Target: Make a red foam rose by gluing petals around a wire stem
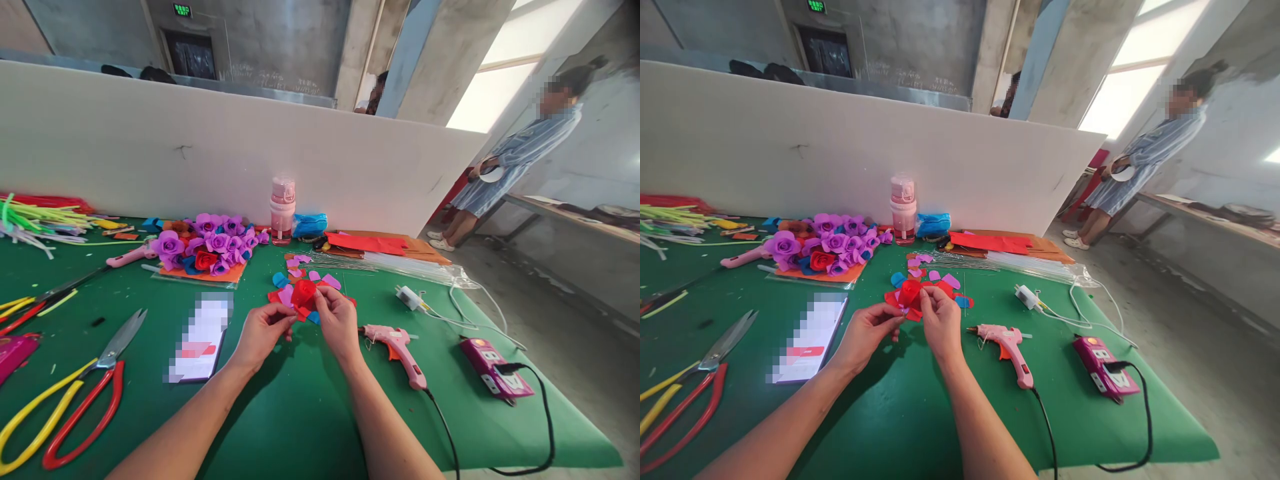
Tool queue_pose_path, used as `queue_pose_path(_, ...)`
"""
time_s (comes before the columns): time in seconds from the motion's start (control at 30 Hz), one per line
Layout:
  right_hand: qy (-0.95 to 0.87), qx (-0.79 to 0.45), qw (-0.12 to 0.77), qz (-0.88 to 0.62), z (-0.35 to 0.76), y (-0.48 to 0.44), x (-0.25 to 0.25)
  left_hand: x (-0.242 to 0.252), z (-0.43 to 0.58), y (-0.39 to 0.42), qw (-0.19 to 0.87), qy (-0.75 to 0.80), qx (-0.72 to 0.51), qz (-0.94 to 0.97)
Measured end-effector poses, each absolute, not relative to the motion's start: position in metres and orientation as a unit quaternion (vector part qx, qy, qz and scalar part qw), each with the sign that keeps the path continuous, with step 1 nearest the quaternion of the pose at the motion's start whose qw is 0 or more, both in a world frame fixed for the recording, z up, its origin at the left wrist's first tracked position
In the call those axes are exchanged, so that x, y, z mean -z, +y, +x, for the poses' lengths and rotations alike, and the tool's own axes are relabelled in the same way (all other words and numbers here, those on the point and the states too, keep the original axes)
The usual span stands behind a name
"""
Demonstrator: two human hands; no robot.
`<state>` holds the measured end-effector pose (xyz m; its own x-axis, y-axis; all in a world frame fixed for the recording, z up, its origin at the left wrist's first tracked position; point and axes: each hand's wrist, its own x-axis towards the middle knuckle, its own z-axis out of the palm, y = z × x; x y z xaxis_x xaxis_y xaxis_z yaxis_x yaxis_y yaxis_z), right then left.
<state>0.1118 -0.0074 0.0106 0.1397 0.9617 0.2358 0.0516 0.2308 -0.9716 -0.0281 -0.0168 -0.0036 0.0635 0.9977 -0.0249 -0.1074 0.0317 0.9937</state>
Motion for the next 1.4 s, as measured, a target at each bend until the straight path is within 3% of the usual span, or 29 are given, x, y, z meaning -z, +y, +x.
queue_pose_path(1.4,-0.512,-0.421,0.59,-0.461,0.1092,-0.0096,-0.0074,0.0024,-0.0286,-0.0156,0.552,0.47,-0.507,0.466)
